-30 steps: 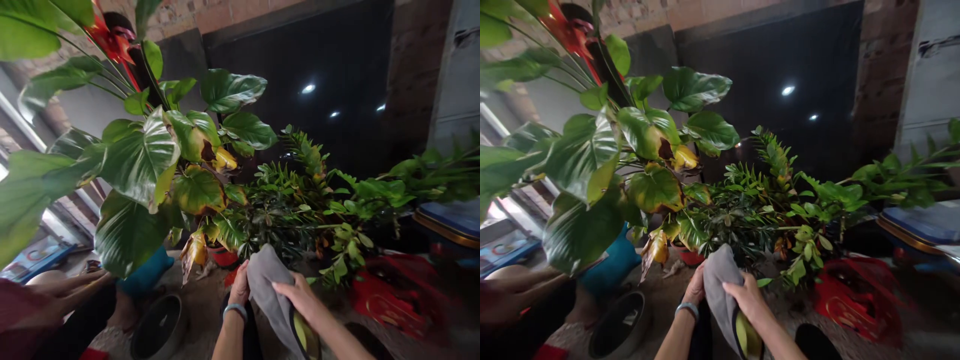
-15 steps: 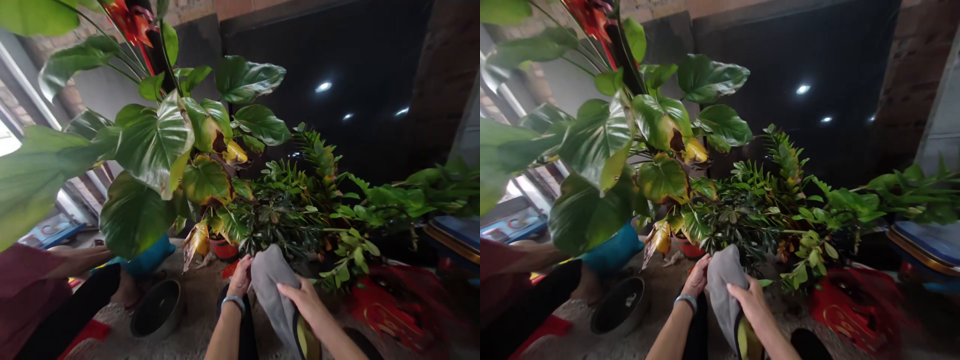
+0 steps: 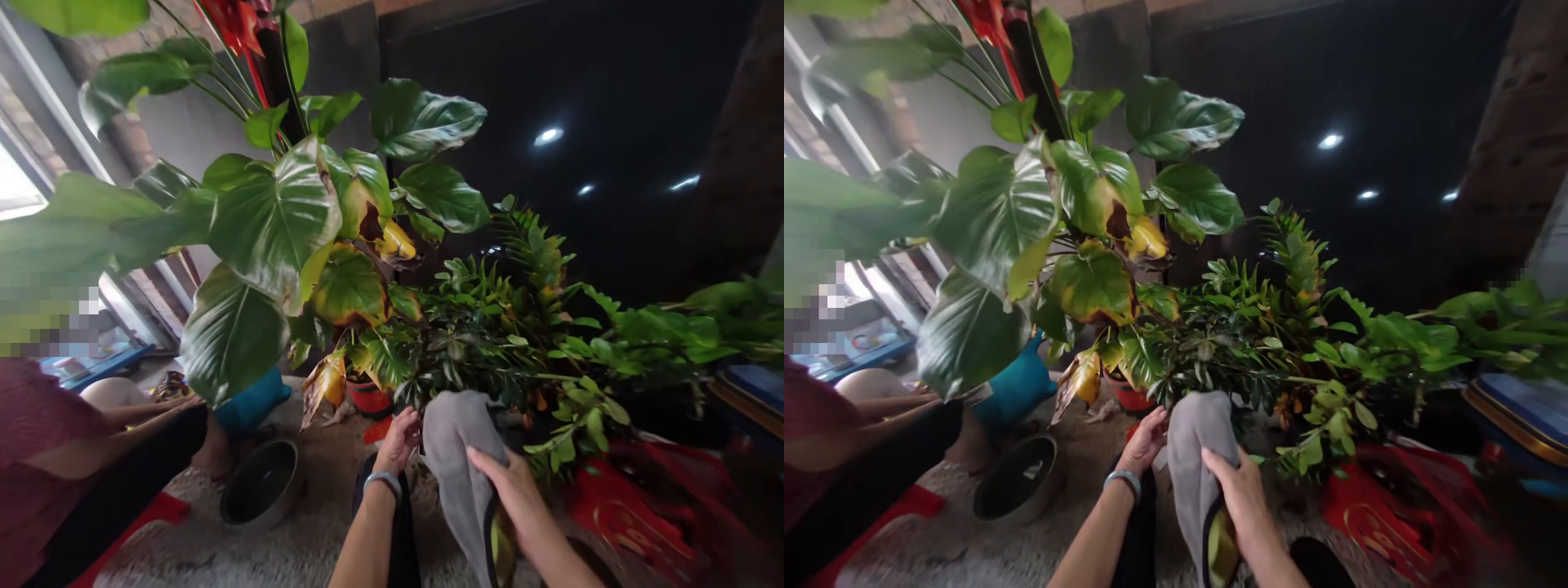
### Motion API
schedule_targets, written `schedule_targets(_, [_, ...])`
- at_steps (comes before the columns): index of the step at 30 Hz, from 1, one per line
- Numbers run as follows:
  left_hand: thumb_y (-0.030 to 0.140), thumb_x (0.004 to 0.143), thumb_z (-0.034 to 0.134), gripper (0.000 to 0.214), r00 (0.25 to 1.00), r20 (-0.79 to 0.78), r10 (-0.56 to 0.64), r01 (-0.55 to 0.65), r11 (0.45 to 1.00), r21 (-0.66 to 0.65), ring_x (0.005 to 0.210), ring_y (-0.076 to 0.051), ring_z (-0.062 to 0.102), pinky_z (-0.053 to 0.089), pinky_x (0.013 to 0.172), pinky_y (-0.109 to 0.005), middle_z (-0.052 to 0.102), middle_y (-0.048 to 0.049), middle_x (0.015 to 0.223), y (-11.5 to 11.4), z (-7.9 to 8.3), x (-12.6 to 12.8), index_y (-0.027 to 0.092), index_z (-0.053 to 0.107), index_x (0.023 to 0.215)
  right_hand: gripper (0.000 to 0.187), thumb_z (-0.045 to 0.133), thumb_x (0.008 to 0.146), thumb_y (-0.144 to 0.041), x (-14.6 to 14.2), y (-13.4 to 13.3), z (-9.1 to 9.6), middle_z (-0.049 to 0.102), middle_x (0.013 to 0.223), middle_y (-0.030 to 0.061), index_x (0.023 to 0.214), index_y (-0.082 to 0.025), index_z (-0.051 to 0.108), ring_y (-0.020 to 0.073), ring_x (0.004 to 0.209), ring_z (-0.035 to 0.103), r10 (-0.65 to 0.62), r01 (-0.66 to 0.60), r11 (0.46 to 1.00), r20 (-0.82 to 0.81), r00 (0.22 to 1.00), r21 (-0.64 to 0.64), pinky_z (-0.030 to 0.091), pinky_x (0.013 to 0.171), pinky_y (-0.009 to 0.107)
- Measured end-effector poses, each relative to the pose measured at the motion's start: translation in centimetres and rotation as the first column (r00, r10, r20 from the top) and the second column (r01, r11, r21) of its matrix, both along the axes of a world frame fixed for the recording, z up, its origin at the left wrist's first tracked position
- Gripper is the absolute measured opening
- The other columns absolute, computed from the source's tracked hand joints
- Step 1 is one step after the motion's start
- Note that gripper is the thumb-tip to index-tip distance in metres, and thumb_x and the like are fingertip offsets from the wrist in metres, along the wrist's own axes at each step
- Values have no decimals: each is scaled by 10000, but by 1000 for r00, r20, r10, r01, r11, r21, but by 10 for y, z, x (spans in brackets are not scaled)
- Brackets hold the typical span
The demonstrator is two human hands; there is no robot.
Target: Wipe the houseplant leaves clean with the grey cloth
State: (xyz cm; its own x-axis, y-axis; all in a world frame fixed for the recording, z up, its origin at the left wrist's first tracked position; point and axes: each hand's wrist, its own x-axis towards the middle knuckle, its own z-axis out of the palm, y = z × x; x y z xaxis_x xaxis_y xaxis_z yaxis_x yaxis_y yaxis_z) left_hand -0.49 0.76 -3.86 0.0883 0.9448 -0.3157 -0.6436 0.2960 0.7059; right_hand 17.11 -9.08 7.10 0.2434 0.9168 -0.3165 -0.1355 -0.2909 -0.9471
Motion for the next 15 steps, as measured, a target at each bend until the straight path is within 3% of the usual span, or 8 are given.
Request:
schedule_targets(2, [284,501,882,323,999,37,18,-19,1000,11,656,-174,615,462,703,-309,689,7,659,1,-3,0,184,635,683,357,780,475,-463,5,-18,-7,788,724,91,701,-187,764,372,853,734,59,-60,997,-36,998,-49,561,753,407])
schedule_targets(4, [329,576,851,287,998,67,18,-19,1000,8,674,-184,617,461,717,-326,702,-19,703,2,-5,2,176,659,723,354,780,523,-473,13,-23,7,775,679,74,727,-184,774,354,816,738,104,-105,994,-75,992,-15,560,735,397])
schedule_targets(8, [389,730,754,233,998,69,7,-6,1000,-17,699,-199,618,450,717,-347,678,-31,718,2,-2,3,183,644,717,411,829,479,-452,26,6,57,784,725,81,775,-171,785,353,854,729,6,10,986,-90,996,168,556,768,400])
schedule_targets(10, [387,738,758,231,999,51,4,-2,1000,-30,707,-196,625,445,713,-338,672,-26,737,2,0,3,185,645,739,424,832,450,-434,27,24,68,797,789,93,778,-170,782,354,877,725,-86,110,969,-118,989,221,553,784,402])
schedule_targets(12, [375,713,791,246,999,35,5,-3,999,-39,701,-186,624,440,700,-321,672,-25,749,2,1,2,179,655,771,423,828,435,-430,23,31,60,796,782,98,763,-169,772,353,861,725,-121,148,970,-146,982,192,555,769,406])
schedule_targets(15, [382,660,835,297,999,29,19,-18,999,-27,673,-171,611,437,671,-303,667,-22,718,2,1,1,170,652,759,410,831,413,-437,15,15,24,780,701,96,712,-167,758,352,802,731,-89,98,994,-145,985,51,559,704,398])
